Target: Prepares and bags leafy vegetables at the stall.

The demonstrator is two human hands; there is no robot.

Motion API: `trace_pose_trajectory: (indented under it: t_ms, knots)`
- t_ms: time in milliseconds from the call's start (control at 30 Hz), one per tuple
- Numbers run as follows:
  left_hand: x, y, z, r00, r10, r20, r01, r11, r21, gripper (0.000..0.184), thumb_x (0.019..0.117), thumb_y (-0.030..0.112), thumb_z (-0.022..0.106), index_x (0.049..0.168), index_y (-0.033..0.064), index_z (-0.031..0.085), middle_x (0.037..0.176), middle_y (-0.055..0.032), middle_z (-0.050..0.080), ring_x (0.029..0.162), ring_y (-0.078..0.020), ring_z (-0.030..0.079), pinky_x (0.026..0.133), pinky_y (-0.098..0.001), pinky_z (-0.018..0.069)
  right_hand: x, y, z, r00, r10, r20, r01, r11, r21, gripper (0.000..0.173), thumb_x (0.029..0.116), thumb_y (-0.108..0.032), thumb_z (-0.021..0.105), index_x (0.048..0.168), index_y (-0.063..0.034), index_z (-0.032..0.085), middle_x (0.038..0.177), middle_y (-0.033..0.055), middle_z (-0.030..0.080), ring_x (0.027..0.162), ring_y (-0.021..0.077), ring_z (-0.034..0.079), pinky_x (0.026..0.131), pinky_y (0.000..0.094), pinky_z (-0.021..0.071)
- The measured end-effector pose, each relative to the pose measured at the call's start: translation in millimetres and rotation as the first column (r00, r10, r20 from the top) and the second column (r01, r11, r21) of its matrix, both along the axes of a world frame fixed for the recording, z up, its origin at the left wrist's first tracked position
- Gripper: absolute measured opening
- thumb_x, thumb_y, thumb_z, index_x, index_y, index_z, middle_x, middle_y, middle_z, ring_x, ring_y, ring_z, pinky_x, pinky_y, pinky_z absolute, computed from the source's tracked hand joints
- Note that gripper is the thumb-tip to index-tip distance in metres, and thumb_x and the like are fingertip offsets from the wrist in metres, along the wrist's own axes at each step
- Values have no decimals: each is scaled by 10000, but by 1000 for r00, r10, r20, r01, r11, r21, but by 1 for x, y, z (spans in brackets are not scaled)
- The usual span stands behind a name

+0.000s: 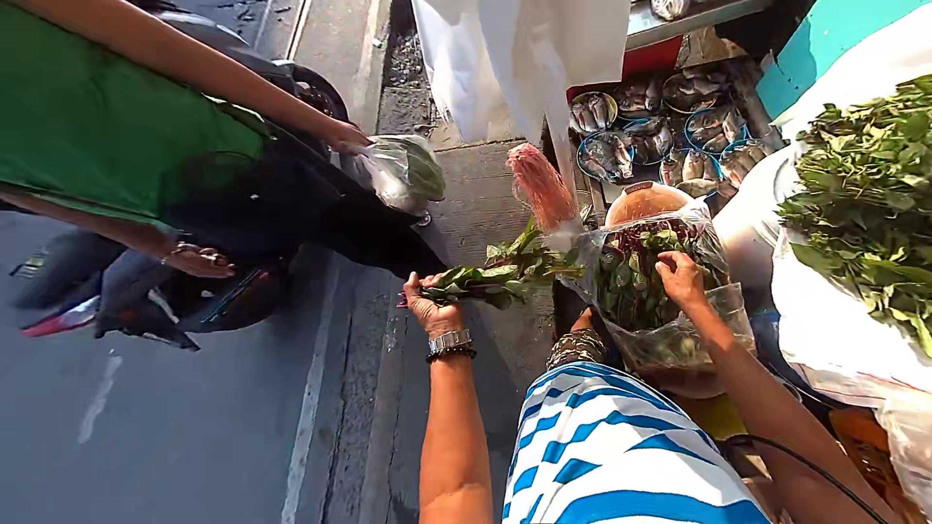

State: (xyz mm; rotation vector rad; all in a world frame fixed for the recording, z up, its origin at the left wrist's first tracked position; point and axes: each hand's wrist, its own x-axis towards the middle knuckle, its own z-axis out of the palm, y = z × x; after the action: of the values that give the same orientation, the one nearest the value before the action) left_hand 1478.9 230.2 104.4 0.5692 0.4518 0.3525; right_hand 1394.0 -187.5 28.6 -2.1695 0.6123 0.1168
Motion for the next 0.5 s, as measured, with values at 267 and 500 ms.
trace_pose_trajectory:
  t_ms: [267, 500]
  knots:
    - [-17, -14, 5, 984, -169, -49, 176, 959, 224, 431, 1080, 306, 417, 680, 202, 538, 564, 66, 527, 543, -94, 584, 651, -308, 573, 55, 21, -36, 942, 40, -333, -107, 977, -184, 364, 1041, -148, 529, 1342, 50, 587, 1410, 287, 551, 1313, 433, 550, 1058, 594, 455]
    - [-29, -76, -19, 884, -445, -144, 412, 595, 690, 114, 886, 42, 696, 973, 102, 655, 714, 45, 664, 559, -72, 603, 556, -246, 552, 30, 6, -35, 998, -61, 19, 63, 990, -125, 290, 1001, -151, 627, 1186, 62, 693, 1227, 271, 671, 1205, 413, 625, 1069, 569, 450]
